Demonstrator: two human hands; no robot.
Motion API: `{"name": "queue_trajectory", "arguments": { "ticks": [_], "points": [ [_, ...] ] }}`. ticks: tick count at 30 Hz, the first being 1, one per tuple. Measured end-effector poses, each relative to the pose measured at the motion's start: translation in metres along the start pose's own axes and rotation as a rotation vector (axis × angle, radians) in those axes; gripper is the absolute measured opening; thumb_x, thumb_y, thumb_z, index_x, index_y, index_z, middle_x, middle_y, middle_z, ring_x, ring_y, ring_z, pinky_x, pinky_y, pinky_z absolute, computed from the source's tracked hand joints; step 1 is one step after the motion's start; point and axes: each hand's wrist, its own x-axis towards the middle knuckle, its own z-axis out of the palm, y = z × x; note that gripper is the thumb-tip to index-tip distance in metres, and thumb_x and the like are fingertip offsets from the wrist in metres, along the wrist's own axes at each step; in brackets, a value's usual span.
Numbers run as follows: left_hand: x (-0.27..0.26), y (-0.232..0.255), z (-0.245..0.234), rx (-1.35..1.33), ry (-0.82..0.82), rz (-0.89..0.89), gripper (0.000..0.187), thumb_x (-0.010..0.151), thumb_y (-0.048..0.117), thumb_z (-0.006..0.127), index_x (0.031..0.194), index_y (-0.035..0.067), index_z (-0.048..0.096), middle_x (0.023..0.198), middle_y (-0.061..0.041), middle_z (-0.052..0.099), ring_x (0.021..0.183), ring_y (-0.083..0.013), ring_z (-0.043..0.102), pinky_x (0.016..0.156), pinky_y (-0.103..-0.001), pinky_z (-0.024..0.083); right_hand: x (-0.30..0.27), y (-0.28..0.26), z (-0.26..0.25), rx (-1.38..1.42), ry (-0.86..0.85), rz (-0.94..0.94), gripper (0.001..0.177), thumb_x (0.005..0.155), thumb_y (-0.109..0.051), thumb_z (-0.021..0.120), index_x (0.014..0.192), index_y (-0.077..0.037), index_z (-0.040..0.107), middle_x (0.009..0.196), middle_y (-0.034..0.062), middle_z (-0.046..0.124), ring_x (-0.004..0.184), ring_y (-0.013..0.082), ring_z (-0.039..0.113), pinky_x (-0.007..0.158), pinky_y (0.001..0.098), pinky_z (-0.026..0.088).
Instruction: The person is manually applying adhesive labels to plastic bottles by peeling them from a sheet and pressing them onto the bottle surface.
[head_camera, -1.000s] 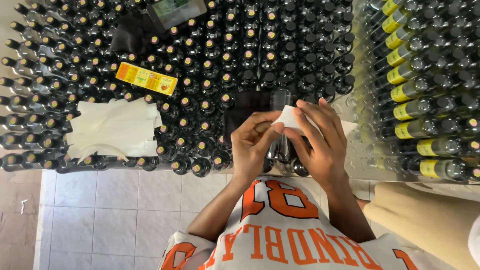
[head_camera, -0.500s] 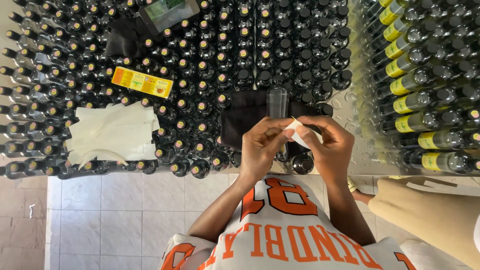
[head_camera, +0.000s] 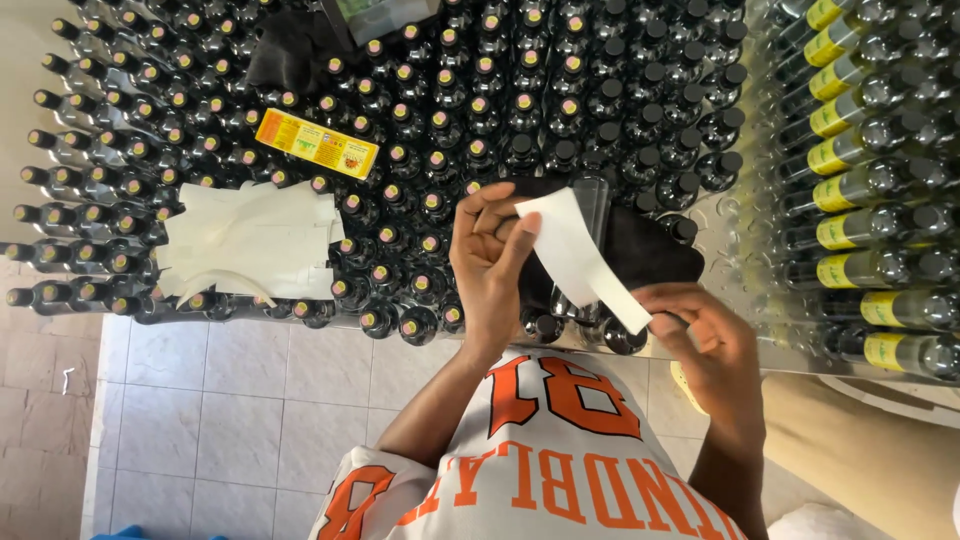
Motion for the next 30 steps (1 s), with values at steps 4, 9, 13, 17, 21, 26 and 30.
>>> {"name": "queue_trajectory", "arguments": {
  "ticks": [4,9,13,17,21,26,30],
  "points": [
    [-0.015,0.006,0.021,0.051,-0.12,-0.015,0.041,0.102,0.001,0.078,0.138,-0.002,0.06,0.111,-0.018,0.08,0.094,-0.0227,0.082,0.08,-0.033,0.067,0.012,-0.012,0.003,0.097,0.112,-0.093,0.036,0.101,-0.02,0.073,0.123,0.009,0.068,0.114,0.0252,0.074,0.111,0.0349,0.075,0.104,0.0486,0.061],
    [-0.032,0.014,0.037,0.062,-0.266,-0.041,0.05,0.096,0.001,0.085,0.14,-0.002,0.063,0.11,-0.018,0.083,0.099,-0.0245,0.083,0.089,-0.034,0.068,0.018,-0.015,0.016,0.029,0.117,-0.246,0.03,0.098,-0.01,0.08,0.116,0.013,0.072,0.107,0.0263,0.073,0.099,0.0344,0.075,0.094,0.0473,0.062],
    [-0.031,0.015,0.03,0.261,-0.209,0.25,0.038,0.094,-0.006,0.083,0.129,-0.002,0.068,0.119,-0.019,0.081,0.107,-0.0314,0.082,0.092,-0.04,0.068,0.019,0.009,0.014,0.086,0.279,-0.202,0.019,0.104,-0.003,0.075,0.115,0.011,0.068,0.104,0.0222,0.072,0.097,0.025,0.073,0.092,0.0418,0.061],
    [-0.05,0.0,0.015,0.274,-0.249,0.268,0.02,0.102,0.0,0.075,0.122,-0.003,0.072,0.11,-0.02,0.083,0.102,-0.0323,0.083,0.089,-0.044,0.069,0.032,0.005,0.019,0.155,0.451,-0.28,0.028,0.109,-0.018,0.073,0.123,0.006,0.065,0.108,0.014,0.067,0.1,0.0178,0.068,0.101,0.0362,0.06],
    [-0.059,0.013,0.028,0.038,-0.297,-0.018,0.047,0.115,0.036,0.058,0.135,-0.005,0.068,0.127,-0.026,0.078,0.124,-0.0397,0.075,0.105,-0.051,0.063,0.03,0.017,0.026,0.104,0.464,-0.369,0.029,0.11,-0.017,0.074,0.117,0.008,0.063,0.105,0.0195,0.066,0.097,0.0231,0.068,0.094,0.038,0.057],
    [-0.057,0.02,0.034,0.041,-0.47,0.158,0.063,0.114,0.027,0.065,0.165,-0.004,0.044,0.169,-0.027,0.048,0.16,-0.0398,0.042,0.133,-0.055,0.035,0.025,-0.025,0.053,-0.143,0.219,-0.558,0.009,0.101,-0.001,0.078,0.106,0.006,0.079,0.1,0.0174,0.074,0.09,0.0332,0.074,0.086,0.039,0.059],
    [-0.057,0.018,0.033,0.07,-0.388,0.138,0.056,0.116,0.029,0.06,0.159,-0.007,0.051,0.158,-0.027,0.06,0.151,-0.0424,0.054,0.128,-0.057,0.042,0.022,-0.03,0.066,-0.126,0.092,-0.531,0.017,0.105,-0.009,0.073,0.114,0.004,0.08,0.1,0.0148,0.075,0.09,0.0306,0.076,0.089,0.0405,0.062]
  ]
}}
